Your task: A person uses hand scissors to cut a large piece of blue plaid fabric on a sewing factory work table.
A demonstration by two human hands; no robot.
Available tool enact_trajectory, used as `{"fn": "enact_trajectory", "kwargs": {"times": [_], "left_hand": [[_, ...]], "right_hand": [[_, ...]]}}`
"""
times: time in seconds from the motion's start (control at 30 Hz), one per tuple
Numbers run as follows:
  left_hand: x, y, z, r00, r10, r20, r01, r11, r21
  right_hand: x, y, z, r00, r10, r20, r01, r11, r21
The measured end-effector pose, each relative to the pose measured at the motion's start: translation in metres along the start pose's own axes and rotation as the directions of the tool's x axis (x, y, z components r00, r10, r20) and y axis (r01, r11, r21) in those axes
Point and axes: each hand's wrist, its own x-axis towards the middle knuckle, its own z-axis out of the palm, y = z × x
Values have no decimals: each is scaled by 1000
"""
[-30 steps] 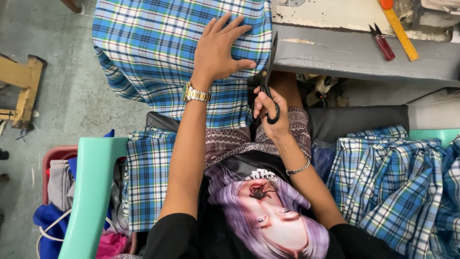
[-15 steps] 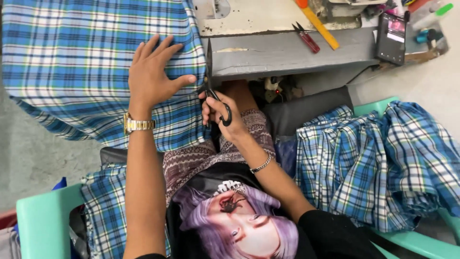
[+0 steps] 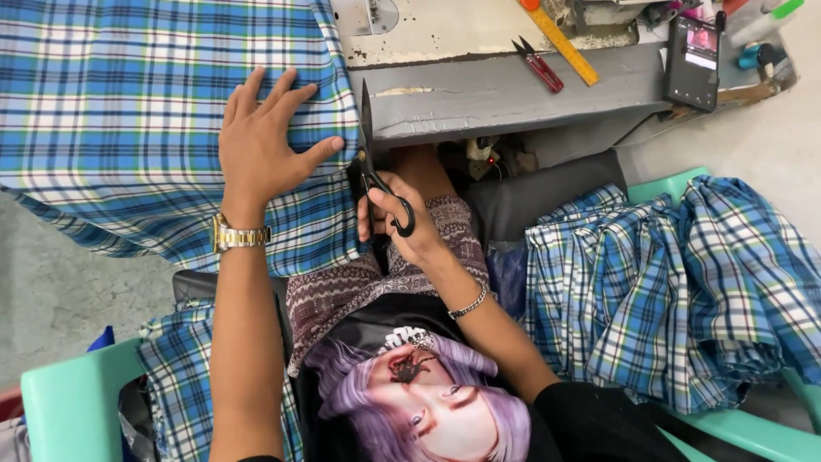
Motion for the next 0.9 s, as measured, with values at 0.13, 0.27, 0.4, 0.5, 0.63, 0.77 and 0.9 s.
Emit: {"fn": "enact_trajectory", "kwargs": {"times": [0.13,0.27,0.4,0.5,0.63,0.77,0.9], "left_hand": [[14,-4,-4,1000,-2,24,2,1000,14],[33,-5,-7,989,39,141,-36,999,-23],[37,-18,16,983,109,150,-90,988,-123],[34,-22,24,990,98,105,-87,991,-104],[31,-31,35,984,109,140,-98,992,-82],[33,-33,39,984,139,109,-126,985,-117],[34,-31,38,984,112,137,-93,986,-141]], "right_hand": [[0,-1,0,996,49,-72,-55,995,-81],[-2,-2,2,995,70,-64,-78,987,-143],[0,9,-12,998,61,-25,-62,995,-78],[2,14,-20,995,95,-18,-95,995,-29],[0,13,-20,994,103,-47,-104,994,-19],[-3,4,-14,996,83,-29,-84,995,-50],[-2,1,-12,995,84,-46,-87,994,-67]]}}
